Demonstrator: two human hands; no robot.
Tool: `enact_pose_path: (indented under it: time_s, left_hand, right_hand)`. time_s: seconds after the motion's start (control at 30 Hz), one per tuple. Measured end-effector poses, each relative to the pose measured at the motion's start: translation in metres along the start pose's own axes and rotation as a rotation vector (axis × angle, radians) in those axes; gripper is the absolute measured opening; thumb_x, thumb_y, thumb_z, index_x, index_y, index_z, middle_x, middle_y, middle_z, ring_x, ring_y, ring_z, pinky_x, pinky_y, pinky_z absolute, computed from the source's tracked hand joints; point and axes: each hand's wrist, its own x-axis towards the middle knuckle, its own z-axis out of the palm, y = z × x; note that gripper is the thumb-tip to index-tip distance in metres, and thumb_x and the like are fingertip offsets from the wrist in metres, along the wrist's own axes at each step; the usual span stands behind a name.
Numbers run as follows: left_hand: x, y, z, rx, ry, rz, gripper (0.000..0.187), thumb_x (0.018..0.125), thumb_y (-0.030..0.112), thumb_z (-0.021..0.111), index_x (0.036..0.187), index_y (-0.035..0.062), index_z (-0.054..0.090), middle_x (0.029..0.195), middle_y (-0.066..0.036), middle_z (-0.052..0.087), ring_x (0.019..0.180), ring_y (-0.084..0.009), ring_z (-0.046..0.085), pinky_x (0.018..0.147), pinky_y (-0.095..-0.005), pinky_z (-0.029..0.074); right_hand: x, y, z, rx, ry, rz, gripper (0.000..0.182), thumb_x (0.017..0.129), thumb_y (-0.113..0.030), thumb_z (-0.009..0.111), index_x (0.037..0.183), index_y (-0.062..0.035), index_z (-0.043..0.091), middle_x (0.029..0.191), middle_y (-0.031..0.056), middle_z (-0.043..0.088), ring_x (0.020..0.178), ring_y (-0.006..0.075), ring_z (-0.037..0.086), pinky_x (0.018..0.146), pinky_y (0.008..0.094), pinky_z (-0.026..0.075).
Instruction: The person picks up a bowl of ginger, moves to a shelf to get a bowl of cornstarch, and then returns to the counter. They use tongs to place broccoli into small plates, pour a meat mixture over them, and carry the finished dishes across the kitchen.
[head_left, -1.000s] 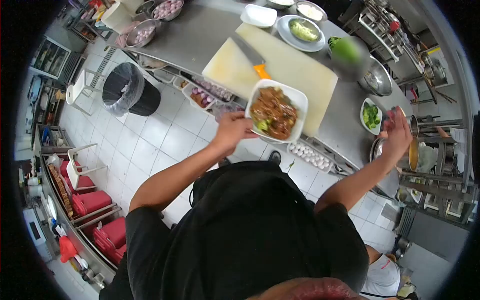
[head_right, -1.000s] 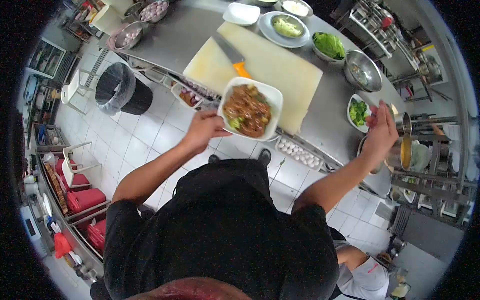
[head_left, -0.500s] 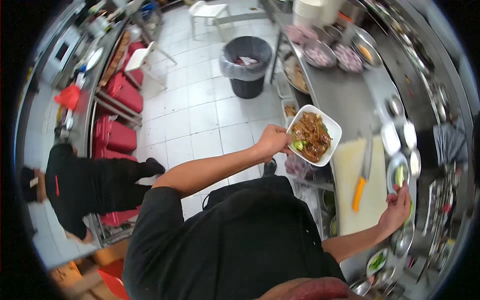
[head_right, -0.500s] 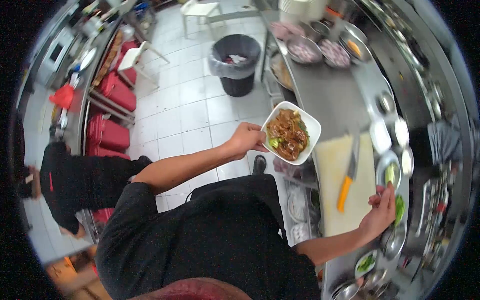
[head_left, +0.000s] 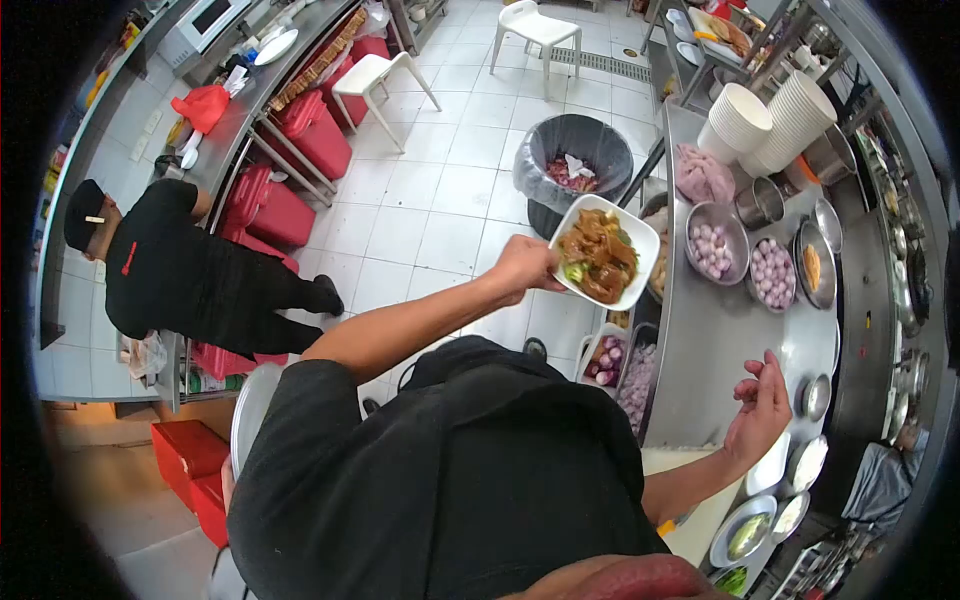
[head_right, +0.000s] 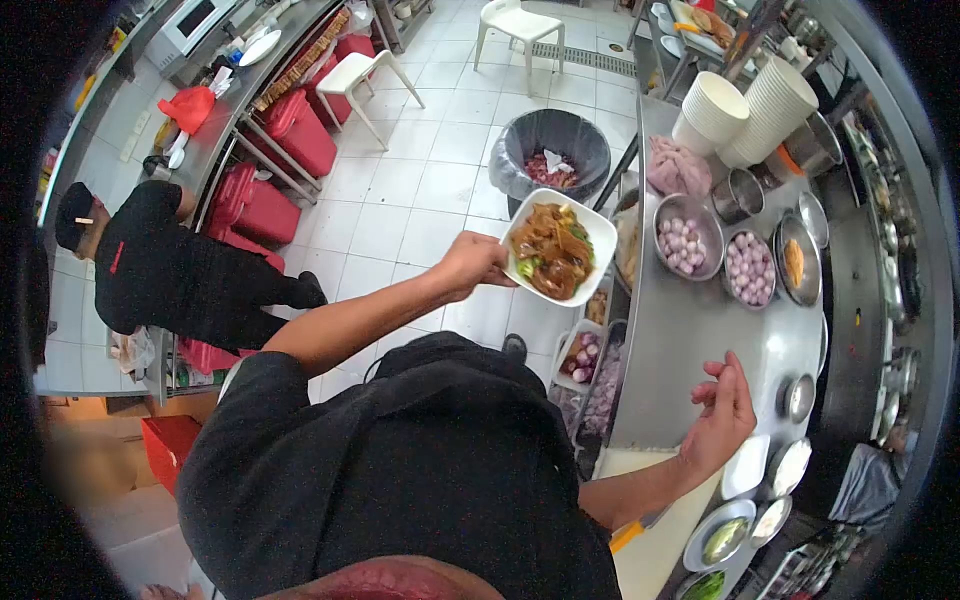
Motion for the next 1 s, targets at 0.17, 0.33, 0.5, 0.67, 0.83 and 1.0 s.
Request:
enact_pose_path:
  time_s: [0.17, 0.33, 0.5, 0.67, 0.83, 1.0]
  left_hand:
    - [0.050, 0.050, -0.022, 0.045, 0.077, 0.041, 0.018, 0.078, -0.004, 0.052, 0.086, -0.0190, 0.056, 0.086, -0.026, 0.063, 0.075, -0.0302, 0.068, 0.068, -0.0348, 0.062]
    - [0.088, 0.076, -0.029, 0.027, 0.041, 0.054, 0.009, 0.075, -0.006, 0.053, 0.072, -0.0143, 0.056, 0.077, -0.021, 0.060, 0.066, -0.0299, 0.066, 0.057, -0.0334, 0.061]
    - [0.100, 0.075, -0.019, 0.095, -0.077, 0.013, 0.013, 0.076, -0.004, 0.050, 0.079, -0.0162, 0.055, 0.078, -0.018, 0.060, 0.067, -0.0266, 0.067, 0.066, -0.0319, 0.062]
    - [0.103, 0.053, 0.013, 0.074, -0.143, 0.000, 0.019, 0.076, -0.004, 0.051, 0.086, -0.0190, 0.057, 0.086, -0.022, 0.062, 0.074, -0.0278, 0.068, 0.068, -0.0321, 0.062]
    - [0.089, 0.034, 0.045, 0.072, -0.156, -0.046, 0.018, 0.075, -0.005, 0.050, 0.086, -0.0177, 0.058, 0.086, -0.022, 0.063, 0.073, -0.0272, 0.068, 0.067, -0.0324, 0.061]
    - [0.078, 0.018, 0.065, 0.041, -0.152, -0.086, 0.018, 0.075, -0.006, 0.049, 0.086, -0.0178, 0.057, 0.087, -0.023, 0.062, 0.072, -0.0275, 0.068, 0.069, -0.0332, 0.061]
  right_hand:
    - [0.045, 0.001, 0.050, 0.000, -0.071, 0.042, 0.031, 0.092, -0.014, 0.057, 0.114, 0.0072, 0.060, 0.088, 0.0099, 0.064, 0.062, 0.0092, 0.052, 0.056, 0.0229, 0.041]
    - [0.038, -0.001, 0.081, -0.045, -0.027, 0.082, 0.029, 0.091, -0.015, 0.058, 0.113, 0.0053, 0.062, 0.086, 0.0098, 0.065, 0.062, 0.0089, 0.053, 0.057, 0.0226, 0.042]
    - [0.025, 0.000, 0.084, -0.053, 0.036, 0.097, 0.029, 0.091, -0.014, 0.059, 0.113, 0.0043, 0.062, 0.085, 0.0098, 0.065, 0.061, 0.0089, 0.053, 0.057, 0.0229, 0.042]
    - [0.021, 0.005, 0.061, -0.070, 0.103, 0.132, 0.030, 0.091, -0.015, 0.059, 0.114, 0.0048, 0.061, 0.086, 0.0101, 0.065, 0.061, 0.0090, 0.053, 0.057, 0.0233, 0.042]
    - [0.017, 0.012, 0.033, -0.070, 0.131, 0.176, 0.035, 0.092, -0.018, 0.058, 0.118, 0.0060, 0.057, 0.089, 0.0107, 0.064, 0.063, 0.0100, 0.053, 0.058, 0.0227, 0.040]
    - [0.020, 0.016, 0.017, -0.042, 0.135, 0.133, 0.031, 0.092, -0.016, 0.059, 0.114, 0.0053, 0.061, 0.086, 0.0095, 0.065, 0.061, 0.0091, 0.052, 0.056, 0.0233, 0.041]
